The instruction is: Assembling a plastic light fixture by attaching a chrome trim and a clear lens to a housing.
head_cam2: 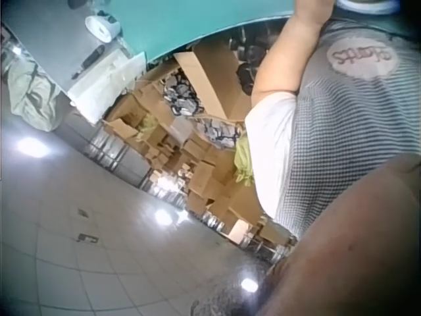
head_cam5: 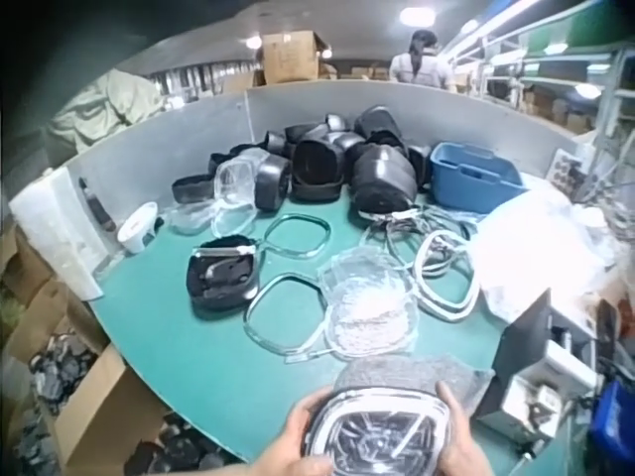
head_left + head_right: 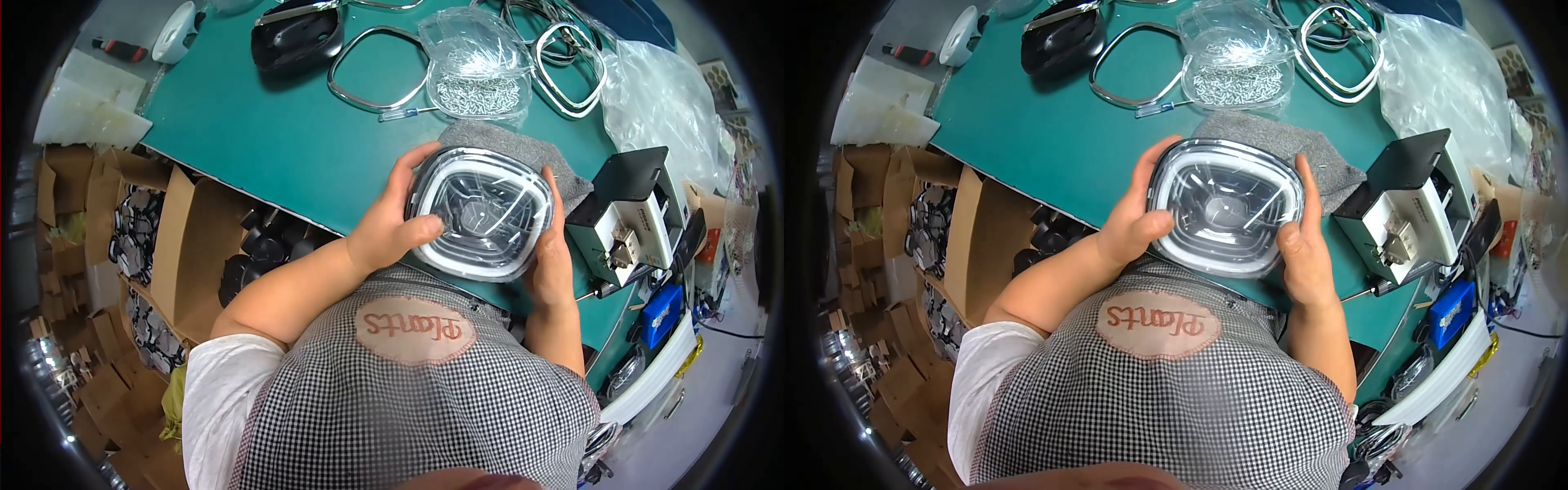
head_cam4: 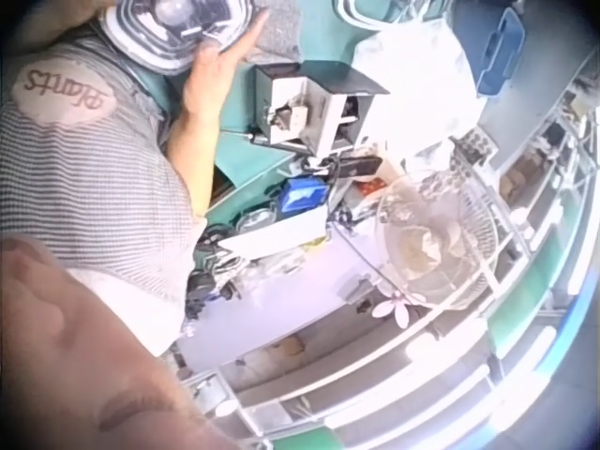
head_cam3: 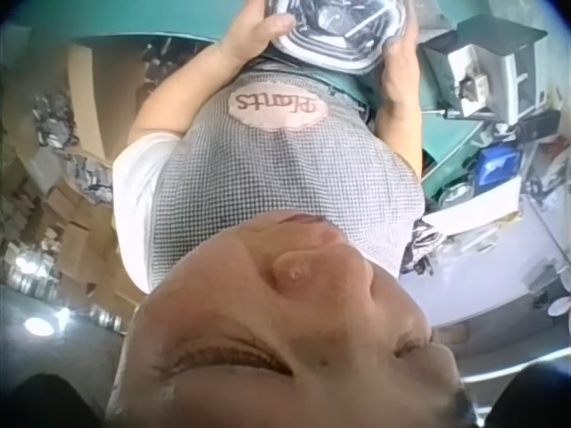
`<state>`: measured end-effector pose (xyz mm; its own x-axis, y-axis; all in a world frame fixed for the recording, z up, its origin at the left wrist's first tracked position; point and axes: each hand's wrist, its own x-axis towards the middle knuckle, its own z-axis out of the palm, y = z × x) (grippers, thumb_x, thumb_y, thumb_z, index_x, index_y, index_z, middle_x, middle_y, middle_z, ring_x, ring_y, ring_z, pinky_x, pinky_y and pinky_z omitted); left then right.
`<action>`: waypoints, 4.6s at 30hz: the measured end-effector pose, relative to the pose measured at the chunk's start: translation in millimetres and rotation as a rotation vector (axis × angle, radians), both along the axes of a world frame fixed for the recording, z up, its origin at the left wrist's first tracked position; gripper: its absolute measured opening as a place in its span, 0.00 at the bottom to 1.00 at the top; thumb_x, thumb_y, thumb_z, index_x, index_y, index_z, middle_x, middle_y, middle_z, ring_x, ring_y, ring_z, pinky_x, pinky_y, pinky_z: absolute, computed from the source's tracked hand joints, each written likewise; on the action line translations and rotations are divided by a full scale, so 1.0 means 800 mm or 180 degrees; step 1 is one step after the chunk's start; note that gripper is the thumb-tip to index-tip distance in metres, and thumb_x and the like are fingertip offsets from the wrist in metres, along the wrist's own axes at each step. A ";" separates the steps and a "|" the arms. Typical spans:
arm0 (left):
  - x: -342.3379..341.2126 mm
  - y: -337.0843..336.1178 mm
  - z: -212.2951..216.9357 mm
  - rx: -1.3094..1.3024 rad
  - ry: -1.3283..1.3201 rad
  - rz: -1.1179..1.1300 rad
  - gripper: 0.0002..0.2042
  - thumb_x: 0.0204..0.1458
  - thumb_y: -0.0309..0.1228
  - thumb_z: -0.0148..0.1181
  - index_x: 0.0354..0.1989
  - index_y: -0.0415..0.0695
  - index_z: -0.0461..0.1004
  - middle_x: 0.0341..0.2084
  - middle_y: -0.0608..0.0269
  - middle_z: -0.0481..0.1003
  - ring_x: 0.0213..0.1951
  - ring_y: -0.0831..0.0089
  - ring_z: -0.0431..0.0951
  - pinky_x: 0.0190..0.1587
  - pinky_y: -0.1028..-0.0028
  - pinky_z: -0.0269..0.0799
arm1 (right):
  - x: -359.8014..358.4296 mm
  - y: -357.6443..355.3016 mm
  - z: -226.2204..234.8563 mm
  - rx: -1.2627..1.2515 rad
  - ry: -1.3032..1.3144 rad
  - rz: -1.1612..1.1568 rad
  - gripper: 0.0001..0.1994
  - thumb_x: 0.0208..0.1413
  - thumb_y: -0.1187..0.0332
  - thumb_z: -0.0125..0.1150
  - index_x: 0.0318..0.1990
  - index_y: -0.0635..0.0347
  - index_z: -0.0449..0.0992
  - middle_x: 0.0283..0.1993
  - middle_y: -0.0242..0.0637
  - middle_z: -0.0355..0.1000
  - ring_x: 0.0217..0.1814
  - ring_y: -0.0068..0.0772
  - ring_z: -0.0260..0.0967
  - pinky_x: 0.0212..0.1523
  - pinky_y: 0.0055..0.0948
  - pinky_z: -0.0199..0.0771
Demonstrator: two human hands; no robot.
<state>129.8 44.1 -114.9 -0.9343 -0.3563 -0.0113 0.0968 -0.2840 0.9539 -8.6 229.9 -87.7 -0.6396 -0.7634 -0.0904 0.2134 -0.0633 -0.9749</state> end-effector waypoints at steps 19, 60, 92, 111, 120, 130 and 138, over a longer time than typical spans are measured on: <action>-0.003 0.006 0.034 0.0210 -0.0161 -0.0131 0.37 0.65 0.54 0.42 0.71 0.35 0.45 0.61 0.51 0.62 0.62 0.67 0.65 0.65 0.70 0.60 | 0.010 0.010 -0.005 -0.0091 0.0927 -0.0411 0.53 0.52 0.37 0.63 0.72 0.67 0.45 0.67 0.50 0.57 0.68 0.42 0.59 0.69 0.40 0.56; -0.014 0.001 0.039 0.0189 -0.0601 0.0117 0.17 0.68 0.32 0.42 0.61 0.36 0.62 0.59 0.53 0.67 0.51 0.76 0.73 0.56 0.74 0.69 | 0.010 0.001 -0.012 -0.0280 -0.0491 -0.0024 0.59 0.40 0.56 0.78 0.73 0.64 0.40 0.66 0.52 0.59 0.68 0.47 0.60 0.68 0.42 0.58; -0.023 0.001 0.083 0.0490 -0.0979 0.0066 0.19 0.59 0.34 0.55 0.57 0.40 0.69 0.47 0.62 0.75 0.48 0.77 0.74 0.54 0.74 0.70 | 0.022 0.020 -0.033 -0.0572 -0.0144 -0.0051 0.57 0.39 0.58 0.80 0.72 0.59 0.44 0.65 0.51 0.60 0.66 0.47 0.61 0.66 0.45 0.62; -0.050 0.012 0.119 -0.4419 -0.0436 -0.1302 0.59 0.25 0.52 0.79 0.72 0.63 0.52 0.69 0.36 0.50 0.70 0.37 0.50 0.66 0.36 0.47 | 0.007 0.000 -0.001 -0.0124 -0.0642 -0.0318 0.48 0.48 0.51 0.72 0.71 0.61 0.51 0.64 0.46 0.61 0.66 0.38 0.61 0.67 0.36 0.59; -0.057 0.016 0.116 -0.4241 -0.0591 -0.1079 0.60 0.20 0.44 0.82 0.71 0.59 0.54 0.64 0.39 0.53 0.65 0.38 0.56 0.65 0.48 0.58 | 0.010 0.006 -0.039 -0.1361 -0.1667 -0.0105 0.49 0.56 0.46 0.64 0.73 0.64 0.43 0.72 0.48 0.52 0.72 0.40 0.54 0.71 0.38 0.54; -0.049 -0.008 0.126 -0.5256 -0.1874 -0.0689 0.59 0.24 0.54 0.79 0.72 0.61 0.53 0.64 0.39 0.58 0.65 0.40 0.60 0.62 0.48 0.60 | 0.006 0.004 -0.026 -0.0721 -0.1425 -0.0250 0.43 0.51 0.73 0.65 0.72 0.63 0.46 0.68 0.48 0.58 0.70 0.41 0.57 0.70 0.39 0.54; -0.053 -0.048 0.134 -0.4326 -0.2361 -0.0462 0.36 0.30 0.53 0.77 0.47 0.44 0.71 0.32 0.55 0.72 0.37 0.60 0.77 0.39 0.64 0.74 | 0.010 0.002 -0.024 -0.0599 -0.1233 -0.0358 0.42 0.51 0.68 0.62 0.73 0.61 0.47 0.67 0.47 0.60 0.67 0.42 0.61 0.68 0.38 0.61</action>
